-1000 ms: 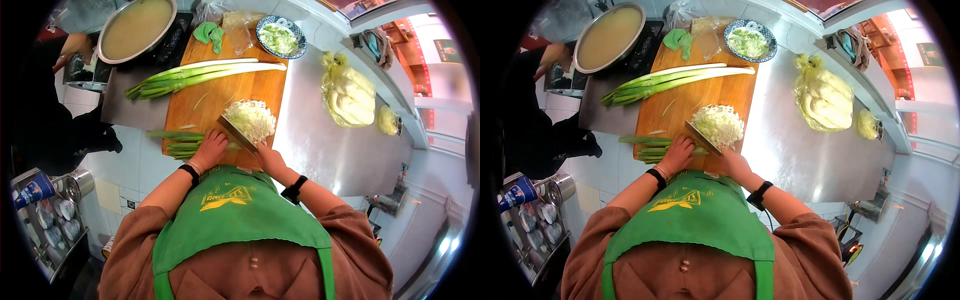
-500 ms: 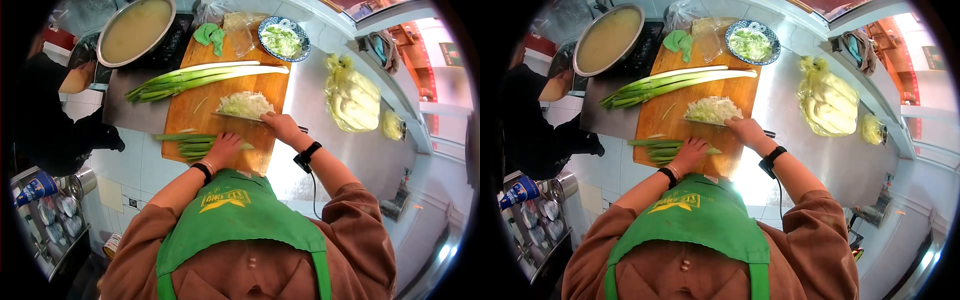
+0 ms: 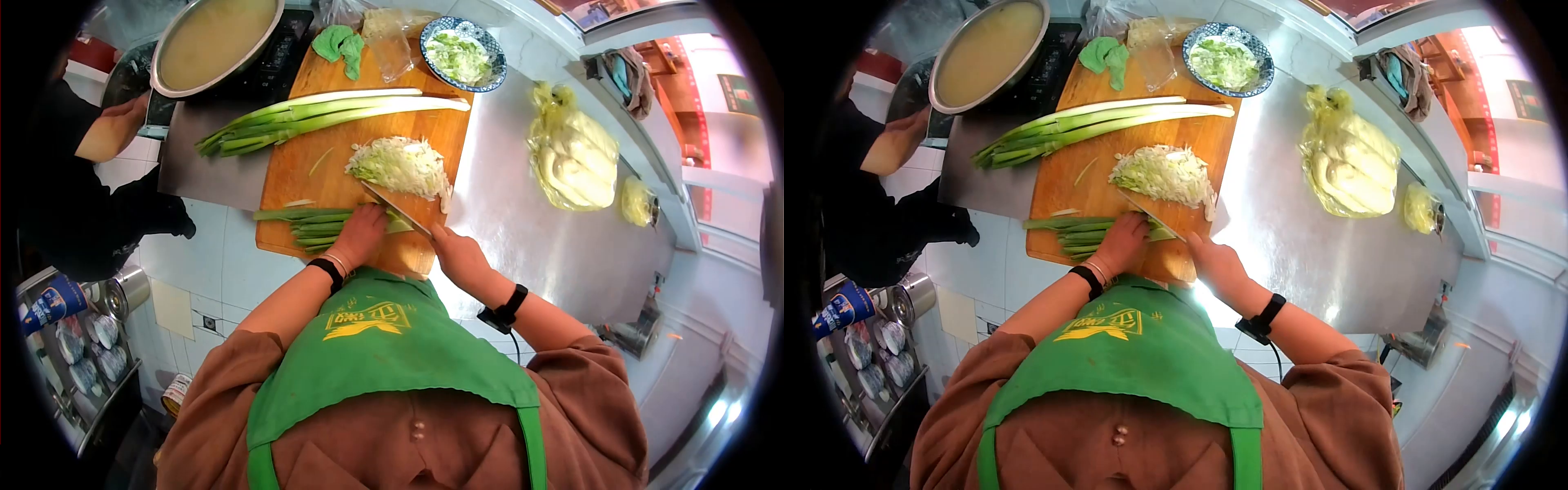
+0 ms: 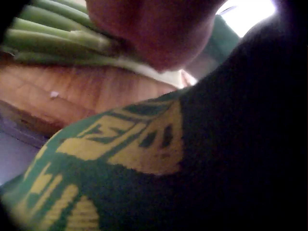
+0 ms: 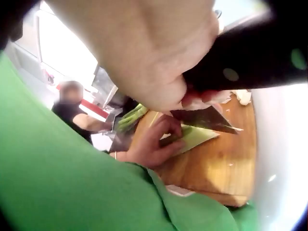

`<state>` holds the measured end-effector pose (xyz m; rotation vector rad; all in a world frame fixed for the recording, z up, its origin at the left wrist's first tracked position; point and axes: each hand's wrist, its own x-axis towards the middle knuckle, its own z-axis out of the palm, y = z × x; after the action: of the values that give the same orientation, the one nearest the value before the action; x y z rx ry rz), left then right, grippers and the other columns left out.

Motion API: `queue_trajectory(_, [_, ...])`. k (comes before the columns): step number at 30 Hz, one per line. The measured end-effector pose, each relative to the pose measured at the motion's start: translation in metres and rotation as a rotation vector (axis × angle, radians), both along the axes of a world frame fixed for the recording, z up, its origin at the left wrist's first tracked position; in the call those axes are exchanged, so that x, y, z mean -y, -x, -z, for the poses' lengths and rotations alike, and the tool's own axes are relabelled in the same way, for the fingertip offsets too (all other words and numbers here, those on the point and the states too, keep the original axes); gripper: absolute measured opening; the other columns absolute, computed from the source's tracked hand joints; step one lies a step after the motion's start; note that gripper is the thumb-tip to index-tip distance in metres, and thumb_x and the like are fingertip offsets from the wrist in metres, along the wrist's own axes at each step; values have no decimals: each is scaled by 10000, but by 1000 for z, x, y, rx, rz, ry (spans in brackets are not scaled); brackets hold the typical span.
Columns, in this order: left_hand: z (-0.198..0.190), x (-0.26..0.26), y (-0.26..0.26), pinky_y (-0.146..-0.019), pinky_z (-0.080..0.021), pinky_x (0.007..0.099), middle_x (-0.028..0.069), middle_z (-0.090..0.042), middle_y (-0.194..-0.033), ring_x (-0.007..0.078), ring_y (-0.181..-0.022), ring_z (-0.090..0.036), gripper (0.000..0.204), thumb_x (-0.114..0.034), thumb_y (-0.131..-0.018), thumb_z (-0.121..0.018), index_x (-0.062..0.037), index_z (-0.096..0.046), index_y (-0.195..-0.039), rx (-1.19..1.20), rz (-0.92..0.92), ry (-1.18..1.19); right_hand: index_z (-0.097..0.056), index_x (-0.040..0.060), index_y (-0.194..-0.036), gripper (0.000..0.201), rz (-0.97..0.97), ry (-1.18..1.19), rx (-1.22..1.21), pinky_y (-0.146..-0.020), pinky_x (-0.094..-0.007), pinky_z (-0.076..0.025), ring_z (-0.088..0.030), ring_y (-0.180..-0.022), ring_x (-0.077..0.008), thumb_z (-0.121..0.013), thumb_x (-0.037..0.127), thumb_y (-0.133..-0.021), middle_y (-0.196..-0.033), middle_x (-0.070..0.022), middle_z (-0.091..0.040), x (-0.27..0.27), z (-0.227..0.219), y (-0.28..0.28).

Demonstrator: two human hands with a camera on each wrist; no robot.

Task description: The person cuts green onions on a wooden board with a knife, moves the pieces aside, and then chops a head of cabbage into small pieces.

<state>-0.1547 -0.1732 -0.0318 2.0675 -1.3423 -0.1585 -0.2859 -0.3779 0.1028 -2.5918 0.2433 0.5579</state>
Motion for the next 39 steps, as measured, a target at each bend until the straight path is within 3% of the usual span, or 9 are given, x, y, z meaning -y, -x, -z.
queue_trajectory(6, [-3, 0, -2, -981, -477, 468, 185, -605, -1133, 376, -1096, -569, 276, -105, -785, -678, -23, -622, -1043, 23, -23, -7, -496, 65, -1070, 153, -7, -82, 157, -665, -523, -525, -649, -802, -453, -583, 139, -969, -917, -201, -659, 3, 60, -25])
queue_trajectory(13, [6, -4, 4, -984, -476, 472, 185, -610, -1163, 379, -1099, -569, 276, -112, -795, -683, -30, -622, -1052, 34, -18, 44, -496, 75, -1100, 175, 18, -79, 97, -663, -519, -525, -656, -793, -441, -579, 147, -964, -860, -196, -668, 1, 14, -5])
queue_trajectory(15, [7, -3, 4, -982, -479, 469, 182, -611, -1158, 376, -1097, -570, 274, -112, -794, -685, -31, -624, -1049, 34, -23, 30, -492, 73, -1122, 224, -2, -61, 27, -659, -515, -526, -665, -781, -429, -591, 141, -933, -837, -187, -675, 0, 20, -3])
queue_trajectory(19, [3, -5, 3, -980, -485, 462, 174, -613, -1148, 370, -1097, -572, 279, -117, -796, -693, -31, -629, -1053, 23, -12, 10, -482, 108, -1115, 133, -16, -30, 93, -643, -529, -515, -642, -768, -460, -536, 174, -1012, -872, -194, -670, -3, 55, -29])
queue_trajectory(23, [2, -5, 1, -982, -484, 466, 176, -611, -1144, 371, -1097, -571, 281, -108, -797, -695, -30, -629, -1059, 12, 5, -61, -478, 91, -1095, 138, -11, -126, 172, -642, -542, -505, -649, -769, -453, -538, 185, -1015, -835, -208, -661, 6, 27, -18])
queue_trajectory(25, [2, -6, 3, -982, -484, 469, 179, -611, -1136, 373, -1090, -574, 273, -109, -800, -696, -34, -627, -1053, 58, -7, 72, -481, 86, -1087, 205, -13, -79, 64, -642, -510, -515, -654, -767, -428, -583, 94, -909, -851, -178, -652, 3, 9, -9])
queue_trajectory(27, [3, -6, 4, -984, -484, 470, 180, -610, -1134, 374, -1089, -574, 275, -114, -803, -698, -33, -627, -1056, 56, -11, 53, -482, 90, -1108, 202, -27, -73, -7, -645, -520, -514, -657, -776, -431, -564, 91, -924, -855, -185, -652, 2, 16, -12])
queue_trajectory(32, [1, -8, 4, -983, -482, 472, 181, -608, -1135, 376, -1087, -574, 284, -132, -813, -703, -33, -627, -1068, 59, -16, 59, -489, 88, -1129, 193, -16, -111, 122, -645, -526, -518, -668, -787, -425, -536, 98, -942, -861, -188, -674, -3, 62, -34])
queue_trajectory(39, [3, -8, 5, -982, -473, 466, 173, -600, -1143, 372, -1105, -563, 280, -121, -825, -697, -33, -624, -1081, 73, -8, 65, -477, 62, -1076, 134, -35, -65, -1, -657, -518, -527, -668, -784, -429, -532, 94, -958, -853, -182, -674, 2, 11, -9])
